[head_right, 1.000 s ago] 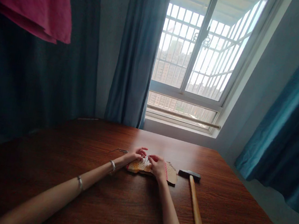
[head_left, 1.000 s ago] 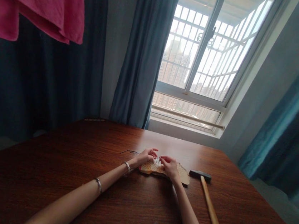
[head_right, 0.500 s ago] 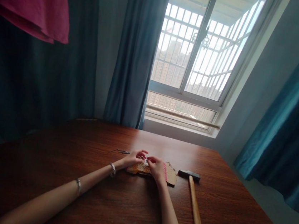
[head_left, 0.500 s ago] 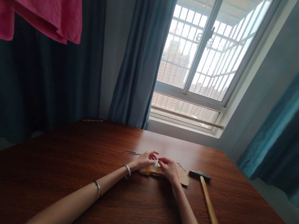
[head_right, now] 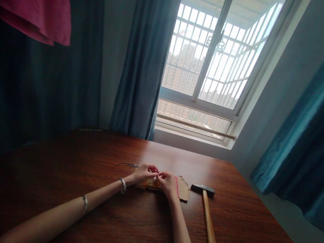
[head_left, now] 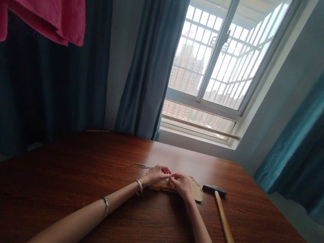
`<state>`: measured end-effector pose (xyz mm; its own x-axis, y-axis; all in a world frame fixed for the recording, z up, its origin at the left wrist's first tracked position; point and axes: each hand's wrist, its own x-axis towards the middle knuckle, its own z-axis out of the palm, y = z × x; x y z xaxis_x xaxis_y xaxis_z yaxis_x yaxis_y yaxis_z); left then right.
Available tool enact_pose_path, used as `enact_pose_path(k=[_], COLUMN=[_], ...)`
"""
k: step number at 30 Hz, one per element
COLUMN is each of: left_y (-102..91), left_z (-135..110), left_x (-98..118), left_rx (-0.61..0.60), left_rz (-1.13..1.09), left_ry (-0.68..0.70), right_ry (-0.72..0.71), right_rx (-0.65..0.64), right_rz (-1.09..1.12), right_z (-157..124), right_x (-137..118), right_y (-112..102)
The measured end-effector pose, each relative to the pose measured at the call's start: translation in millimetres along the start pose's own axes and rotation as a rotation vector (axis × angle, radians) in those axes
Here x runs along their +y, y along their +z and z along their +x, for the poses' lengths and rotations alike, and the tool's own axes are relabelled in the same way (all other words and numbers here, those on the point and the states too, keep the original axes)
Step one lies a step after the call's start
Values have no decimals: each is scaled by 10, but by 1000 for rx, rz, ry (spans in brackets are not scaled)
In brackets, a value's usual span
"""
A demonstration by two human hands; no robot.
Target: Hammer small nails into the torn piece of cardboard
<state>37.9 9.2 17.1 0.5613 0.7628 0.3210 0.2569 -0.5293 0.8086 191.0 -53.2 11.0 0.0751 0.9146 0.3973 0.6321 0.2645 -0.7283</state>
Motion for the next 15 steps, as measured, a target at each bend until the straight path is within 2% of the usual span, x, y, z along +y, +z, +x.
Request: enact_pose_path(k=[5,8,10,12,15], left_y=[19,16,15,18,32], left_z=[10,12,11,11,12], left_x=[-30,-14,3,13,0], left_rx=[26,17,18,20,12], left_rz=[10,7,7,9,-5], left_ry=[-21,-32,-48,-75,-94], right_ry=[12,25,39,66,178], right_rx=[-10,-23,-2,71,236], right_rz=[-19,-31,-47,-80,-177], right_z=[-8,31,34,-52,-442], right_x=[-45,-149,-231,-280,-236], right_y=[44,-90,-336,-688,-1227])
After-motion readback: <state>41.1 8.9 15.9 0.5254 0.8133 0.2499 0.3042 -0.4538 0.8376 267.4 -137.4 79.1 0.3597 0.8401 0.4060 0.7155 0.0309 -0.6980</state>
